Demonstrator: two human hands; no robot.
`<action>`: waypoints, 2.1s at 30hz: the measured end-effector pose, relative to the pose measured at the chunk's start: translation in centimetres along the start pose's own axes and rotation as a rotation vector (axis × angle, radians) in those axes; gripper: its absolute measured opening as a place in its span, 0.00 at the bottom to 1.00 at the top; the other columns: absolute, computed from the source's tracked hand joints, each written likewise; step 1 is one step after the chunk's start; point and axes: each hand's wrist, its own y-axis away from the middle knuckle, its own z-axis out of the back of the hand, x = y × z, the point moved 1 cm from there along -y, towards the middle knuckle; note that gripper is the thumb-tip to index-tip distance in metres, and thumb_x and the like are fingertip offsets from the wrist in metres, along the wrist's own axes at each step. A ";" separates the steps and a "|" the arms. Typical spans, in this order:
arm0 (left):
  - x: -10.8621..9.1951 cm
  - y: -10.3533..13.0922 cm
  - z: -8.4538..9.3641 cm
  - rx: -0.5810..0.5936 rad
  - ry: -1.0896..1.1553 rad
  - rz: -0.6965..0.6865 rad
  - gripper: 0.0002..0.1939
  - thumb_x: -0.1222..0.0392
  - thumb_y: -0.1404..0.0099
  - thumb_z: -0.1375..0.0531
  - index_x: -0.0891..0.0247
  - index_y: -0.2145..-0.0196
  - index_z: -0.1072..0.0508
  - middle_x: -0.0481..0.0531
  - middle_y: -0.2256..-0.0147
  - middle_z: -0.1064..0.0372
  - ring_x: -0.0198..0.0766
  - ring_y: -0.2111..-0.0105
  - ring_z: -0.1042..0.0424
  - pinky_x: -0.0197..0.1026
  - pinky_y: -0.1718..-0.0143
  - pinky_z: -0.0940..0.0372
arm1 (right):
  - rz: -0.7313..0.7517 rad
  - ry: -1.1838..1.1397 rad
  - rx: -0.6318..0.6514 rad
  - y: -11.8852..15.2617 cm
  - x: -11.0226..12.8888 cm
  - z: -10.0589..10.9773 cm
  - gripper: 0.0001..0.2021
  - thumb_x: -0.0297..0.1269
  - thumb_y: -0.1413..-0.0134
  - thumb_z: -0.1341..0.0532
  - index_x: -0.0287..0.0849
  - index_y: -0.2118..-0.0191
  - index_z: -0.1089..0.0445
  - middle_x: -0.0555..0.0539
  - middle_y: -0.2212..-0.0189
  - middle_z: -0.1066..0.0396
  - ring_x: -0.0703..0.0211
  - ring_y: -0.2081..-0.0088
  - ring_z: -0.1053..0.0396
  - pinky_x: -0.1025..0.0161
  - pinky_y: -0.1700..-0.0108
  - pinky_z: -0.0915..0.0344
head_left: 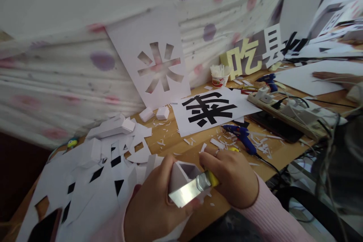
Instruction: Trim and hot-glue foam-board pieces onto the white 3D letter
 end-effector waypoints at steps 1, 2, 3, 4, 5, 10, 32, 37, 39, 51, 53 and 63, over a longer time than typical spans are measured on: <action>0.1 0.0 -0.1 -0.007 0.002 -0.003 0.22 0.47 0.50 0.36 0.57 0.62 0.38 0.54 0.61 0.30 0.50 0.60 0.31 0.50 0.59 0.38 | -0.037 0.025 -0.008 0.1 -0.6 -0.3 0.09 0.24 0.51 0.46 0.45 0.75 0.37 0.52 0.82 0.33 0.62 0.83 0.37 0.62 0.77 0.55; 0.3 0.1 -0.2 -0.021 0.005 -0.001 0.23 0.48 0.50 0.35 0.57 0.60 0.38 0.54 0.60 0.30 0.51 0.59 0.30 0.50 0.59 0.37 | -0.090 0.054 -0.020 0.2 -1.4 -0.7 0.09 0.23 0.52 0.45 0.45 0.75 0.36 0.52 0.83 0.32 0.62 0.83 0.37 0.62 0.77 0.56; 0.4 0.2 -0.3 -0.034 0.010 0.001 0.24 0.49 0.51 0.34 0.56 0.58 0.37 0.55 0.58 0.29 0.52 0.58 0.30 0.50 0.58 0.37 | -0.156 0.083 -0.039 0.3 -2.4 -1.0 0.09 0.23 0.53 0.45 0.45 0.74 0.35 0.51 0.83 0.32 0.61 0.83 0.37 0.62 0.77 0.56; 0.5 0.3 -0.4 -0.046 0.012 0.007 0.26 0.50 0.52 0.33 0.55 0.57 0.36 0.55 0.56 0.29 0.53 0.56 0.30 0.51 0.56 0.36 | -0.215 0.107 -0.066 0.5 -3.4 -1.2 0.09 0.22 0.54 0.45 0.44 0.73 0.34 0.51 0.84 0.32 0.60 0.84 0.37 0.62 0.77 0.56; 0.6 0.3 -0.5 -0.058 0.009 0.015 0.27 0.51 0.52 0.33 0.55 0.56 0.36 0.55 0.54 0.29 0.54 0.54 0.30 0.51 0.55 0.36 | -0.261 0.123 -0.098 0.7 -4.3 -1.3 0.09 0.22 0.55 0.45 0.44 0.74 0.34 0.50 0.85 0.32 0.60 0.84 0.38 0.63 0.77 0.56; 0.7 -0.3 -0.3 -0.086 -0.040 -0.050 0.21 0.51 0.46 0.35 0.56 0.57 0.37 0.54 0.56 0.28 0.51 0.56 0.28 0.50 0.55 0.35 | -0.218 0.075 -0.171 1.6 -4.5 -0.7 0.07 0.24 0.56 0.45 0.44 0.75 0.36 0.51 0.83 0.32 0.61 0.81 0.35 0.66 0.75 0.49; 0.9 -0.8 -1.4 -0.139 -0.021 -0.122 0.17 0.55 0.42 0.38 0.56 0.59 0.41 0.52 0.62 0.29 0.47 0.61 0.28 0.47 0.62 0.35 | -0.121 0.170 -0.240 1.6 0.9 -0.8 0.17 0.23 0.41 0.50 0.43 0.78 0.34 0.50 0.81 0.35 0.61 0.81 0.45 0.60 0.74 0.55; 1.0 -1.2 -1.8 -0.187 -0.033 -0.205 0.14 0.54 0.39 0.39 0.55 0.65 0.44 0.48 0.68 0.30 0.43 0.68 0.28 0.42 0.70 0.39 | -0.147 0.187 -0.293 1.8 0.5 -1.1 0.18 0.25 0.39 0.50 0.43 0.79 0.35 0.50 0.82 0.36 0.62 0.80 0.46 0.62 0.73 0.54; 0.8 -1.4 -1.7 -0.170 -0.032 -0.210 0.14 0.56 0.40 0.40 0.55 0.64 0.44 0.49 0.67 0.28 0.44 0.68 0.27 0.42 0.70 0.39 | -0.158 0.194 -0.288 1.9 0.5 -1.4 0.18 0.25 0.39 0.50 0.43 0.79 0.35 0.50 0.82 0.36 0.62 0.80 0.45 0.63 0.73 0.53; 1.1 -0.1 -1.6 -0.218 -0.076 -0.151 0.17 0.50 0.40 0.40 0.55 0.55 0.38 0.58 0.56 0.26 0.54 0.56 0.26 0.54 0.57 0.33 | -0.365 0.127 -0.371 3.8 -4.8 -0.5 0.07 0.27 0.49 0.45 0.46 0.73 0.38 0.52 0.82 0.34 0.60 0.80 0.37 0.65 0.74 0.46; 0.9 -0.2 -1.6 -0.196 -0.075 -0.151 0.17 0.51 0.41 0.41 0.56 0.55 0.38 0.59 0.55 0.26 0.55 0.55 0.26 0.55 0.56 0.33 | -0.257 0.029 -0.289 3.6 -3.2 0.0 0.08 0.26 0.51 0.46 0.46 0.76 0.39 0.53 0.82 0.34 0.63 0.80 0.36 0.67 0.75 0.45; 0.5 -0.1 -1.7 -0.124 -0.052 -0.165 0.19 0.57 0.42 0.41 0.57 0.53 0.38 0.59 0.52 0.27 0.54 0.53 0.27 0.56 0.54 0.34 | -0.092 -0.105 -0.054 2.8 0.0 -0.3 0.10 0.21 0.62 0.45 0.45 0.76 0.35 0.53 0.80 0.32 0.63 0.78 0.38 0.64 0.74 0.51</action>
